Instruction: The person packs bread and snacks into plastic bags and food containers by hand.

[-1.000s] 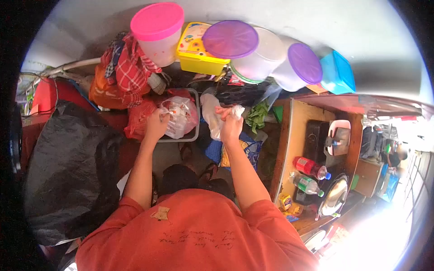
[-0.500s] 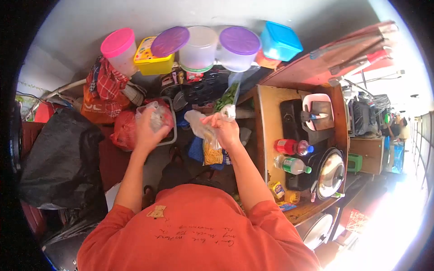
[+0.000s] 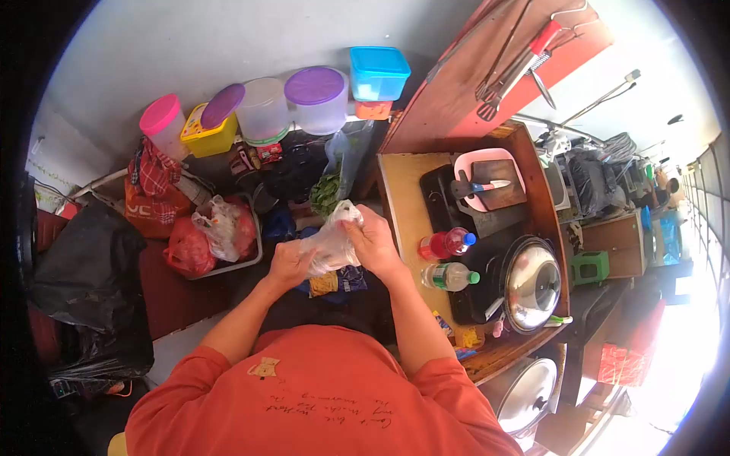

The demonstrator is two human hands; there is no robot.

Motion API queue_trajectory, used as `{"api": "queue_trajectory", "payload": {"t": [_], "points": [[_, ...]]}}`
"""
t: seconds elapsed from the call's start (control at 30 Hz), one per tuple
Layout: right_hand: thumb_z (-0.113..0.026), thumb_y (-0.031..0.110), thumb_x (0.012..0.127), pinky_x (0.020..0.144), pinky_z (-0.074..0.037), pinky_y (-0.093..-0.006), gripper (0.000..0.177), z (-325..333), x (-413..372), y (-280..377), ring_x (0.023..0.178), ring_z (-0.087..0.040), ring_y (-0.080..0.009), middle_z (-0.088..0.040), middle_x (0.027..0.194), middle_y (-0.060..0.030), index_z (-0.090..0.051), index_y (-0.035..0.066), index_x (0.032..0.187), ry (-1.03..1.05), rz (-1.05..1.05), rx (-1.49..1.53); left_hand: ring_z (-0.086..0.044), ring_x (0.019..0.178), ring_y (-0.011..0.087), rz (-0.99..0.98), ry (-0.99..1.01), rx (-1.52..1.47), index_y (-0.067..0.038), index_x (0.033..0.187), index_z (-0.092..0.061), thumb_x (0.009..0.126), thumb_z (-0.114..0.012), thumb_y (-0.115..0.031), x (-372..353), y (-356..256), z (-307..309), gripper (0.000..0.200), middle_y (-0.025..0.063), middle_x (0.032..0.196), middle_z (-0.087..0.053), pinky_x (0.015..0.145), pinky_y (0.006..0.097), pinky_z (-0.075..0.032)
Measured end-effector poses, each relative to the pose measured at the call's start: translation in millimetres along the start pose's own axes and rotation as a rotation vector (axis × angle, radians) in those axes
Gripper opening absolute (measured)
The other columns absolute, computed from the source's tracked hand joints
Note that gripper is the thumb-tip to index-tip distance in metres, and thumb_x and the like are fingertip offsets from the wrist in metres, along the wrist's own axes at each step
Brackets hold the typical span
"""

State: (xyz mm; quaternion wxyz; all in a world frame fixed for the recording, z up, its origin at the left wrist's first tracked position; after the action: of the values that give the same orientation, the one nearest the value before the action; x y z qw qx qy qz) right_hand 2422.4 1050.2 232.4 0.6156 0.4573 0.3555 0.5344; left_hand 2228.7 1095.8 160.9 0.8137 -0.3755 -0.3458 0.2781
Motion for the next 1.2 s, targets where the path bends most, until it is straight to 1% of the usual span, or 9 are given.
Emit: {"api": "queue_trajectory", "payload": {"t": [0.27, 0.43, 0.63, 0.83, 0.93, 1.03, 1.1, 1.13, 1.2], "points": [[-0.07, -0.001, 0.08, 0.062, -0.05, -0.0266, 0.018, 6, 9, -15, 0.067, -0.064, -0.0121, -0.07, 0.076, -0.0065, -0.073, -0.002, 0.098, -0.129, -0.2, 0.087, -0.065, 0.066, 0.017, 0.275, -0.049, -0.314, 0.002, 0.094, -0.069, 0.093, -0.058, -0.009, -23, 39, -16, 0.016, 0.0127, 0.074, -0.068, 0.061, 0.0325, -0.049], [-0.074, -0.001, 0.077, 0.06, -0.051, -0.0262, 0.013, -6, 38, -4, 0.065, -0.063, -0.0099, -0.072, 0.074, -0.0074, -0.075, -0.002, 0.09, 0.184, 0.121, -0.081, -0.061, 0.067, 0.0112, 0.319, -0.008, -0.332, 0.004, 0.095, -0.071, 0.098, -0.055, -0.015, -38, 78, -3, 0.024, 0.0091, 0.075, -0.07, 0.063, 0.0307, -0.049], [-0.071, 0.014, 0.085, 0.061, -0.051, -0.0393, 0.015, -63, 63, 34, 0.068, -0.066, -0.0337, -0.067, 0.076, -0.0169, -0.073, 0.0, 0.089, 0.352, 0.388, -0.117, -0.059, 0.076, 0.009, 0.534, -0.243, -0.46, 0.006, 0.097, -0.071, 0.102, -0.054, -0.018, -75, 153, 24, 0.029, 0.0026, 0.082, -0.07, 0.073, 0.0284, -0.05], [-0.065, 0.009, 0.082, 0.072, -0.052, -0.0422, 0.007, -151, 75, 48, 0.081, -0.064, -0.0363, -0.064, 0.08, -0.0173, -0.068, 0.003, 0.084, 0.506, 0.471, -0.185, -0.061, 0.093, 0.0104, 0.595, -0.334, -0.646, 0.0, 0.099, -0.071, 0.098, -0.061, -0.016, -54, 131, 85, 0.018, -0.0017, 0.09, -0.067, 0.088, 0.0269, -0.047], [-0.061, 0.005, 0.081, 0.074, -0.05, -0.0437, 0.005, -166, 95, 21, 0.083, -0.063, -0.0363, -0.063, 0.082, -0.0169, -0.065, 0.004, 0.084, 0.485, 0.472, -0.091, -0.063, 0.098, 0.0116, 0.652, -0.077, -0.503, -0.002, 0.101, -0.069, 0.1, -0.059, -0.019, -65, 152, 103, 0.02, 0.0021, 0.096, -0.069, 0.092, 0.0294, -0.048], [-0.058, -0.001, 0.078, 0.072, -0.05, -0.0436, 0.01, -166, 115, 0, 0.079, -0.062, -0.0379, -0.063, 0.082, -0.0169, -0.062, 0.0, 0.087, 0.339, 0.405, -0.141, -0.064, 0.094, 0.0123, 0.648, -0.272, -0.504, 0.001, 0.098, -0.068, 0.102, -0.056, -0.017, -74, 157, 125, 0.022, 0.0037, 0.096, -0.07, 0.09, 0.0296, -0.048], [-0.058, -0.004, 0.079, 0.068, -0.05, -0.0384, 0.013, -163, 124, -12, 0.073, -0.062, -0.0318, -0.062, 0.08, -0.0147, -0.061, 0.002, 0.089, 0.122, 0.227, -0.074, -0.065, 0.094, 0.0137, 0.732, -0.55, -0.433, 0.003, 0.099, -0.069, 0.104, -0.053, -0.017, -93, 155, 144, 0.026, 0.0063, 0.097, -0.071, 0.087, 0.0306, -0.051], [-0.068, 0.001, 0.081, 0.063, -0.049, -0.0333, 0.01, -165, 126, -20, 0.068, -0.061, -0.0215, -0.062, 0.078, -0.0095, -0.061, 0.003, 0.088, 0.095, 0.063, -0.027, -0.065, 0.094, 0.0137, 0.741, -0.552, -0.43, 0.003, 0.099, -0.069, 0.104, -0.053, -0.017, -98, 150, 148, 0.026, 0.0063, 0.097, -0.071, 0.087, 0.0306, -0.051], [-0.074, 0.006, 0.081, 0.062, -0.049, -0.0311, 0.016, -176, 132, -47, 0.068, -0.059, -0.0165, -0.062, 0.079, -0.0071, -0.061, 0.002, 0.089, -0.047, 0.01, 0.095, -0.067, 0.091, 0.0147, 0.849, -0.658, -0.311, 0.005, 0.102, -0.069, 0.104, -0.053, -0.018, -113, 141, 159, 0.028, 0.0082, 0.099, -0.071, 0.081, 0.0308, -0.054]]}}
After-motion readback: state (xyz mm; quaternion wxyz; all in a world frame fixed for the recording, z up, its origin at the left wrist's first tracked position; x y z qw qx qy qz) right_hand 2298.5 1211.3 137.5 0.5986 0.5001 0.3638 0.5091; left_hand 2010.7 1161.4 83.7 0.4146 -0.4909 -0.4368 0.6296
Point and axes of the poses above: each hand's wrist, its own x-axis towards the middle knuckle, its own z-axis out of the back of the hand, y = z × x, the point moved 5 cm from there along x, towards the middle knuckle
